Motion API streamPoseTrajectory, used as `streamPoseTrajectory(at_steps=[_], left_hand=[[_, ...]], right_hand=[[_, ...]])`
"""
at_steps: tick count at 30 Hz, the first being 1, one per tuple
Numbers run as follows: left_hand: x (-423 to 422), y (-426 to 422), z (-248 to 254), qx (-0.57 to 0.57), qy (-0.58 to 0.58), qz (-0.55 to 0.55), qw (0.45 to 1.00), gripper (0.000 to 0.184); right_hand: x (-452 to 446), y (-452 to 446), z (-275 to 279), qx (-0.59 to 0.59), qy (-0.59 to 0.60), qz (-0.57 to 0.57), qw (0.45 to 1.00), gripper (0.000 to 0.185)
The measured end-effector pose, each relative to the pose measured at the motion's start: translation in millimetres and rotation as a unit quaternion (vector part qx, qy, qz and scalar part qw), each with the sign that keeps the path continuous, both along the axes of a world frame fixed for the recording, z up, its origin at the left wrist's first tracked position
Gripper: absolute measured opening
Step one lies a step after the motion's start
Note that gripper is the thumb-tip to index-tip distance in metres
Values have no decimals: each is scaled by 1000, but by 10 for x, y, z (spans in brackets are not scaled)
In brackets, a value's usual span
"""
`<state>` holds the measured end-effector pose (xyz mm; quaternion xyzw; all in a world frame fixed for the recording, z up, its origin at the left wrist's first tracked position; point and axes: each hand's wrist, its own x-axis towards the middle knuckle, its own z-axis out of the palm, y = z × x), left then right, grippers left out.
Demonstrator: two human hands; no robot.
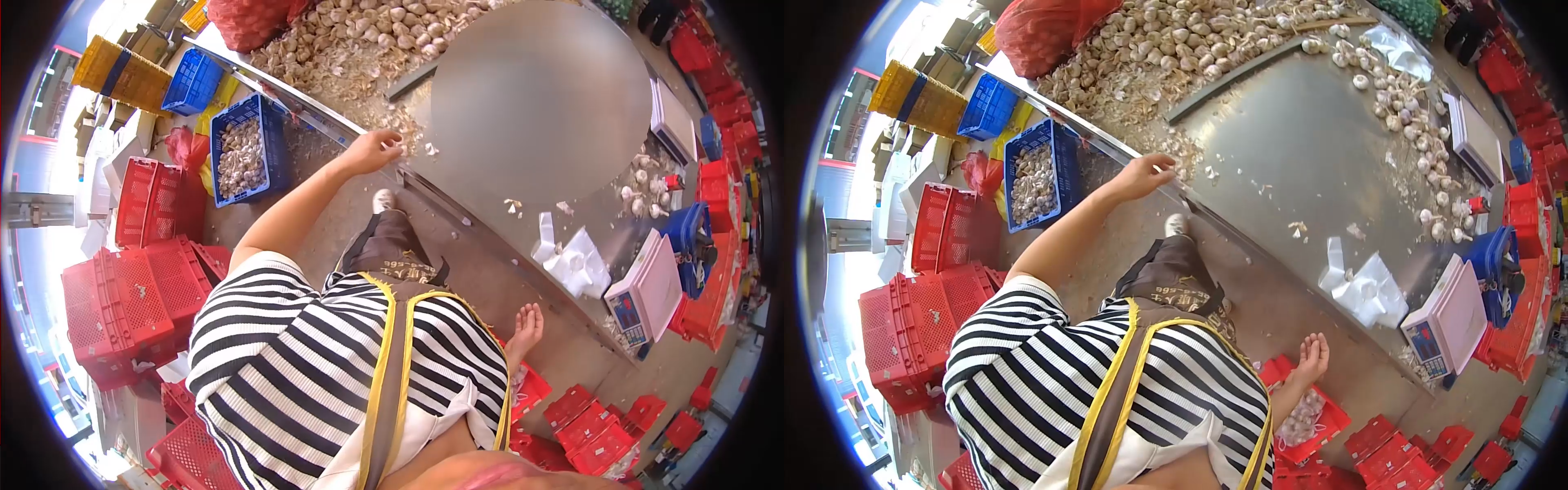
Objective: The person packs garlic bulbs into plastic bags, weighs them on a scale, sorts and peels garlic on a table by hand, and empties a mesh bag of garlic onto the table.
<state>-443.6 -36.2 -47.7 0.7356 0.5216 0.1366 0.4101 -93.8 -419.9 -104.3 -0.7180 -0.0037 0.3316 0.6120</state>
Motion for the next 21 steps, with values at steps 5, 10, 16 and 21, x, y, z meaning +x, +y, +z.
streamPoseTrajectory(at_steps=[5,10,16,21], left_hand=[[-708,1121,-304,28,-49,67,996,48],[-1336,2509,-245,147,12,95,985,50],[-1405,3958,96,203,-29,59,977,53],[-1138,5001,-88,262,2,12,965,60]], right_hand=[[-231,1053,446,56,-33,28,997,29],[-904,3159,801,85,-33,260,961,32],[-1902,5627,464,99,-130,506,847,43],[-2055,6962,183,85,-260,475,836,50]])
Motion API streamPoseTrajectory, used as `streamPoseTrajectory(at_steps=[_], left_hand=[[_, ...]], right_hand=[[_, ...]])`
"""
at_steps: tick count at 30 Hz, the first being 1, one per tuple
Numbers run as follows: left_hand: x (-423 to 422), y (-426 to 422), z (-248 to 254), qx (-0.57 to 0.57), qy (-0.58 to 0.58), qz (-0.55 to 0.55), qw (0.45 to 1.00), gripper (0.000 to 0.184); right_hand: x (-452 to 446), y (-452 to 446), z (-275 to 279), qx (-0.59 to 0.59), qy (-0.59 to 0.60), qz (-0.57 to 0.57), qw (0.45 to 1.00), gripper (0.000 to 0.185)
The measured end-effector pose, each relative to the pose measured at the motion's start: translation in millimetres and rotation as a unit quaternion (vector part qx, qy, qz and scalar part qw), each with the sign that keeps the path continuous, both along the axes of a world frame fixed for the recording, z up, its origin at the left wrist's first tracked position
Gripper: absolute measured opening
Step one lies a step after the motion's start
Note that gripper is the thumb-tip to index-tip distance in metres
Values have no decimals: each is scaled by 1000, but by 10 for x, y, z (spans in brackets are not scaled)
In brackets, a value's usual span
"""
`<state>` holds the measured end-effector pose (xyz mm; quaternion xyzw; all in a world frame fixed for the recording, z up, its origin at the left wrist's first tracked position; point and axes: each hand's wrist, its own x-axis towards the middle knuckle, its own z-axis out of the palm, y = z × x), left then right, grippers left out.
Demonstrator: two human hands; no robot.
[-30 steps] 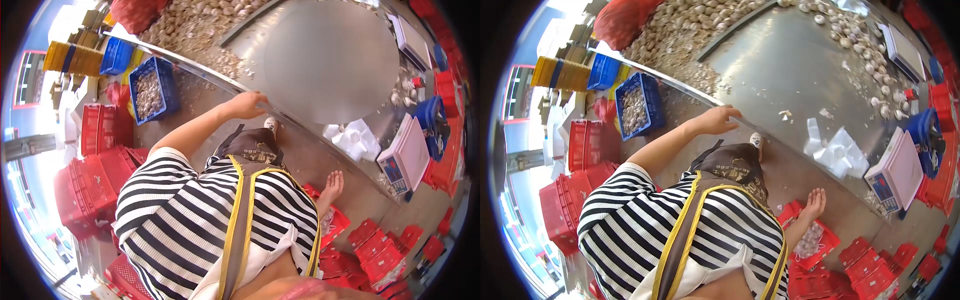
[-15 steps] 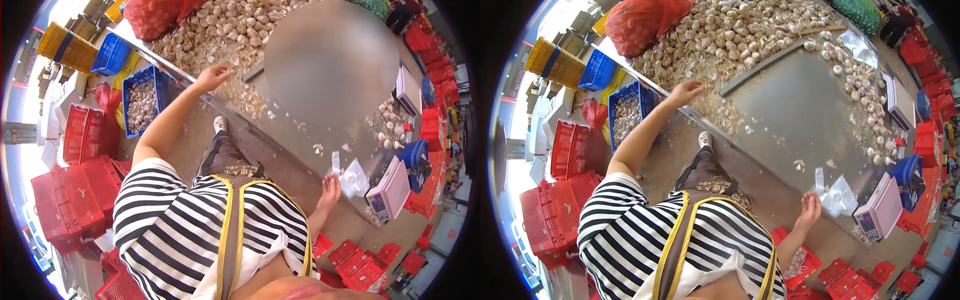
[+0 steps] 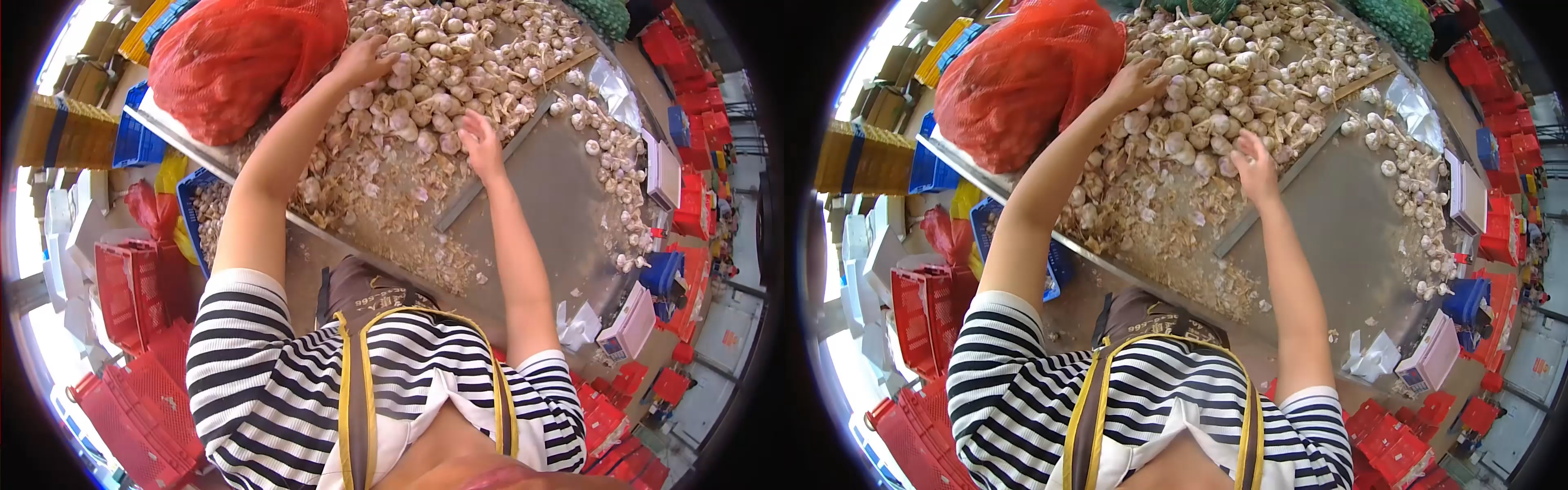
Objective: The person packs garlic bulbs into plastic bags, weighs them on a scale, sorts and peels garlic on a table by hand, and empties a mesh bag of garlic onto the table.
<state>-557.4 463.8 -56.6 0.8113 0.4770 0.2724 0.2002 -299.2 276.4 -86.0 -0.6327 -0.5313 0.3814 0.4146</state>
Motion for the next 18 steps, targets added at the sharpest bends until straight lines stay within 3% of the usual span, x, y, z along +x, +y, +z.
streamPoseTrajectory(at_steps=[2,4,5,7,9,11,13,14,18], left_hand=[[121,299,-80,18,41,-2,999,65],[211,544,-186,3,104,-1,995,80],[256,604,-277,1,106,-7,994,80],[348,657,-376,29,187,27,981,88],[359,667,-390,-5,201,16,979,93],[312,576,-435,-167,70,-35,983,92],[223,407,-396,-241,87,-90,962,89],[218,219,-486,-177,82,-72,978,83],[147,-439,-436,-96,44,-81,991,60]], right_hand=[[64,346,-44,15,-22,-30,999,52],[115,641,-28,2,-150,-56,987,60],[136,795,-87,-2,-149,-61,987,60],[240,1042,-329,-25,-295,-77,952,70],[256,1163,-425,-54,-270,-46,960,72],[97,1122,-398,-96,-328,-30,939,68],[58,983,-507,17,-366,12,930,61],[-10,868,-499,9,-342,16,939,61],[-286,281,-501,-25,-311,-6,950,55]])
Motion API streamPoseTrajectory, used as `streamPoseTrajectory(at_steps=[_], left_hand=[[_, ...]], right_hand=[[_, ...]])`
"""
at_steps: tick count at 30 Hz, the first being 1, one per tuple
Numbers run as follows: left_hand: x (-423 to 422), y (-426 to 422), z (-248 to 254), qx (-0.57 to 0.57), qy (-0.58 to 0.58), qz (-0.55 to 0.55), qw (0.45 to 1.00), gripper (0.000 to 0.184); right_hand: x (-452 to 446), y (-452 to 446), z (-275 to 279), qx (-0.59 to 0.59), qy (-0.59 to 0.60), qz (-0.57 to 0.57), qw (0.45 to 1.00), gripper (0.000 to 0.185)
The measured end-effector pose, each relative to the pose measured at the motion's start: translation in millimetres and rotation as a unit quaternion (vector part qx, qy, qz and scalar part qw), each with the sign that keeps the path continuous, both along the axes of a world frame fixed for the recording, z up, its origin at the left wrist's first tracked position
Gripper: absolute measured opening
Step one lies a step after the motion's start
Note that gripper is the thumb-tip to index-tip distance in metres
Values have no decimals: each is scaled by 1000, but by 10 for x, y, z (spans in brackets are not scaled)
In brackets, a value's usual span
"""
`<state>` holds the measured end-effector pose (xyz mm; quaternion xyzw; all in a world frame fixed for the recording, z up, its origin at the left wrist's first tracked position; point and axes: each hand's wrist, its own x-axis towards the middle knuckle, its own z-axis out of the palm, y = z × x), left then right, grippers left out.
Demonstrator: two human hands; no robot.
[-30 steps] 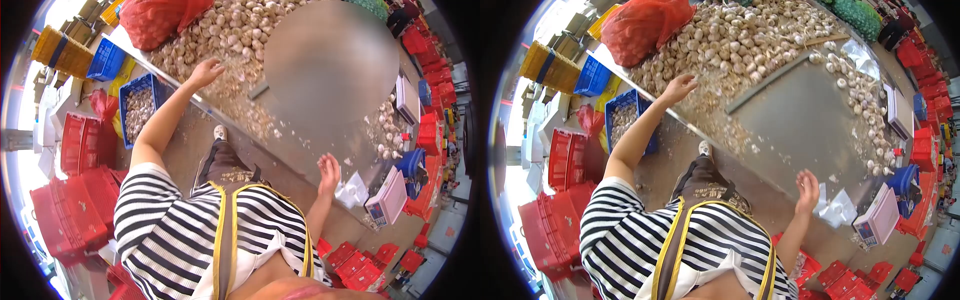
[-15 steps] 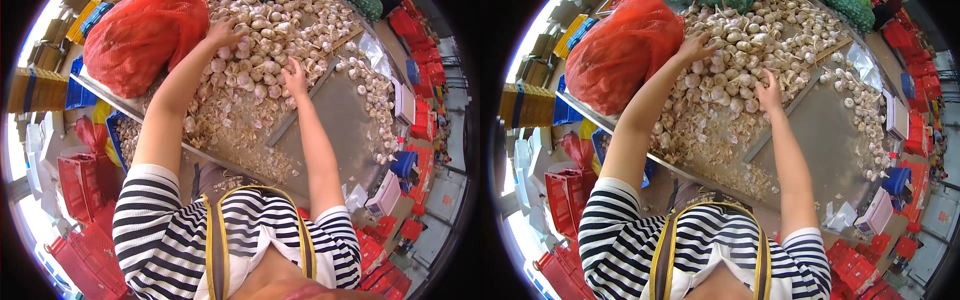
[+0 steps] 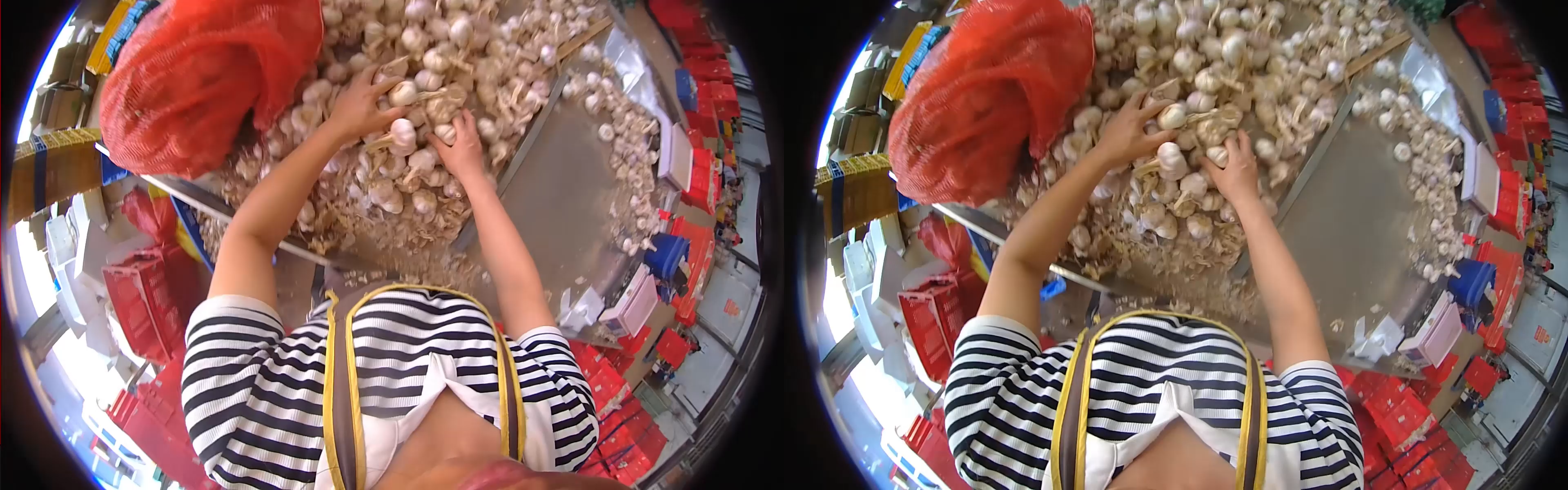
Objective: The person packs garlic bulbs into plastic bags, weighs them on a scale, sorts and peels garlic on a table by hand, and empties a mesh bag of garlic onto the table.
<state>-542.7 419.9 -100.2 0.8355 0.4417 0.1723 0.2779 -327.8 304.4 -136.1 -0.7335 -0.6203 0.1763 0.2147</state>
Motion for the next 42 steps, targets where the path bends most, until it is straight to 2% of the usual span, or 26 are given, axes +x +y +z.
streamPoseTrajectory(at_steps=[3,5,8,9,11,12,13,15,17,18,19,21,22,25,27,30,31,32,33,34,35,37,38,39,41,42], left_hand=[[-78,-304,-128,59,-45,-19,997,47],[-139,-403,-257,10,-97,25,995,47],[-280,-459,-123,-75,-175,68,979,43],[-295,-516,74,-75,-194,91,974,43],[-343,-695,401,-206,-309,163,914,43],[-446,-731,487,-242,-293,156,912,45],[-418,-809,538,-357,-468,139,797,49],[-403,-1033,762,-427,-562,54,706,48],[-583,-1144,549,-475,-564,89,670,39],[-638,-1216,385,-503,-568,93,644,31],[-636,-1307,403,-483,-493,144,709,32],[-546,-1530,371,-461,-378,255,762,35],[-520,-1652,314,-443,-358,289,770,39],[-512,-1906,164,-428,-349,330,766,47],[-520,-2028,94,-403,-312,343,789,47],[-466,-2149,168,-353,-288,356,816,47],[-436,-2180,219,-330,-297,361,820,47],[-446,-2193,199,-314,-283,342,840,45],[-371,-2207,182,-240,-321,339,851,35],[-273,-2209,353,-228,-330,319,858,33],[-169,-2227,539,-217,-340,299,865,31],[-5,-2276,594,-207,-279,184,920,39],[86,-2292,633,-148,-237,86,956,46],[176,-2307,663,-86,-192,-13,978,54],[368,-2400,655,-48,-203,-69,976,56],[436,-2423,664,-10,-213,-127,969,59]], right_hand=[[-127,-415,165,-18,66,-38,997,52],[-31,-543,53,-24,67,-60,996,51],[147,-663,321,1,140,-101,985,49],[250,-709,329,85,123,-86,985,44],[382,-834,453,-3,429,-178,886,38],[423,-891,527,-6,429,-176,886,38],[452,-928,597,-48,436,-140,887,34],[445,-941,644,-95,444,-98,885,29],[371,-946,625,-285,401,-34,870,26],[324,-970,471,-278,364,29,888,42],[199,-966,560,-281,363,37,888,42],[-88,-994,754,-268,33,191,944,62],[-179,-973,744,-294,-39,212,931,68],[-397,-968,781,-328,-144,226,906,65],[-388,-979,736,-316,-149,239,906,65],[-192,-976,677,-232,11,259,938,66],[-123,-996,679,-229,10,261,938,66],[-58,-1029,665,-276,241,220,904,62],[7,-1071,645,-309,458,168,816,59],[62,-1143,654,-345,567,130,736,61],[66,-1231,662,-345,567,130,737,61],[17,-1417,763,-384,766,138,497,67],[-18,-1503,775,-378,798,146,447,72],[-5,-1630,626,-377,798,147,447,72],[23,-1914,248,-297,884,-44,359,77],[-52,-1927,301,-228,880,-92,407,76]])
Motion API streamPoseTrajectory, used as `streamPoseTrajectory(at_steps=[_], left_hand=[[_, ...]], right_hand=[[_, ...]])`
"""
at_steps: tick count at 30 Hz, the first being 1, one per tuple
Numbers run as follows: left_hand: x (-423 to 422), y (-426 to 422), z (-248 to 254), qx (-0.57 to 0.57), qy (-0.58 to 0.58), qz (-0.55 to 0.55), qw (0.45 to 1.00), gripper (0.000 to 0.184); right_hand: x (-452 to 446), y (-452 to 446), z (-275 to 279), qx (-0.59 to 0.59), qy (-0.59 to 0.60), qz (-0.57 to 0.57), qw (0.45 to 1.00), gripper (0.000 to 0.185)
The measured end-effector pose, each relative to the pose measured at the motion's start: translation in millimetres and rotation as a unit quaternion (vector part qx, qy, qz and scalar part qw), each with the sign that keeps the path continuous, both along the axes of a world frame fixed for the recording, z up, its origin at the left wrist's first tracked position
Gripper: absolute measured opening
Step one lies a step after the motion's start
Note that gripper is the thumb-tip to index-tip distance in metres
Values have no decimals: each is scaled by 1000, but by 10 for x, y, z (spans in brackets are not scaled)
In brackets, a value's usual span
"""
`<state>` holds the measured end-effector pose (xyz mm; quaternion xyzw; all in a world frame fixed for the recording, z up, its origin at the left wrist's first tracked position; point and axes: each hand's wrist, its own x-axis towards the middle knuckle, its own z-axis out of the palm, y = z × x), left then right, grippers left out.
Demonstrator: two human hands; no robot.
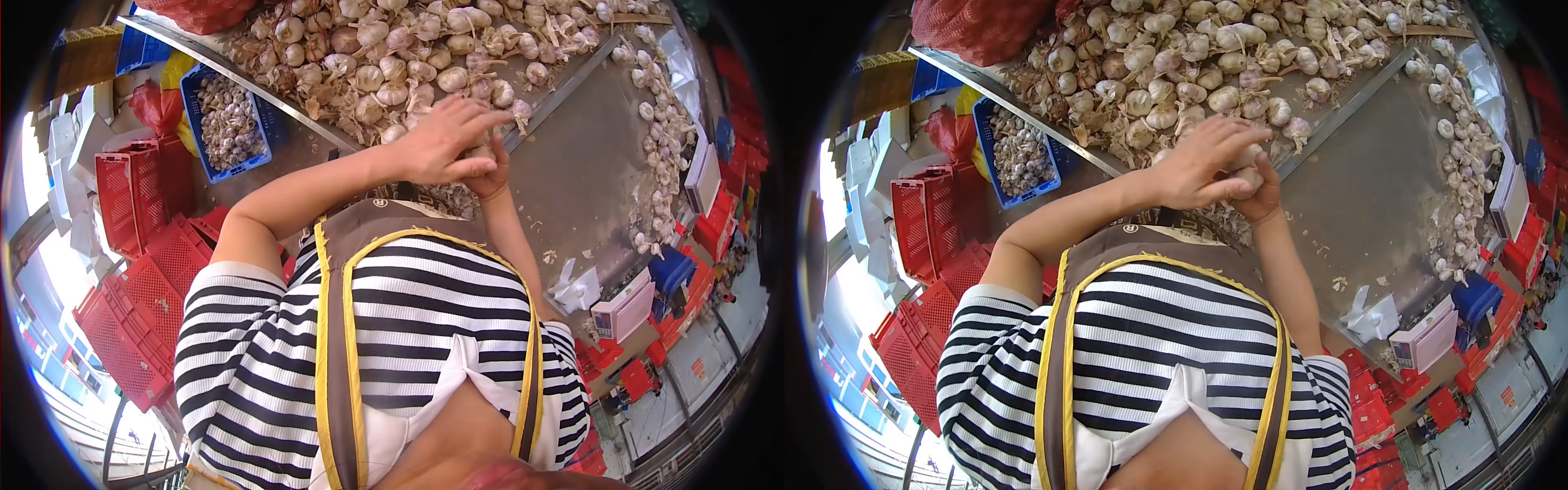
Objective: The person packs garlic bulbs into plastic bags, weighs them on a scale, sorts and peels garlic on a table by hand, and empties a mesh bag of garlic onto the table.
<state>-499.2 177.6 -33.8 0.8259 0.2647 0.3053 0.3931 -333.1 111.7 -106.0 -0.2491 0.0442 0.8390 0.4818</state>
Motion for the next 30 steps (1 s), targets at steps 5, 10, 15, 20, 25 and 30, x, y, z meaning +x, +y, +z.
streamPoseTrajectory(at_steps=[5,10,15,20,25,30], left_hand=[[92,82,147,19,-56,-13,998,56],[-248,640,-233,30,111,251,961,36],[-597,927,-600,58,325,314,890,38],[-620,1012,-693,46,330,278,901,46],[-986,998,-220,-292,-50,319,900,51],[-1378,1047,-403,-468,-187,249,827,40]], right_hand=[[230,55,88,106,176,-162,965,64],[1070,363,197,200,377,-266,865,75],[1385,430,274,52,220,-463,857,94],[536,883,65,160,-528,-61,832,58],[-119,1027,57,360,-857,166,330,44],[-69,1126,173,271,-807,249,462,48]])
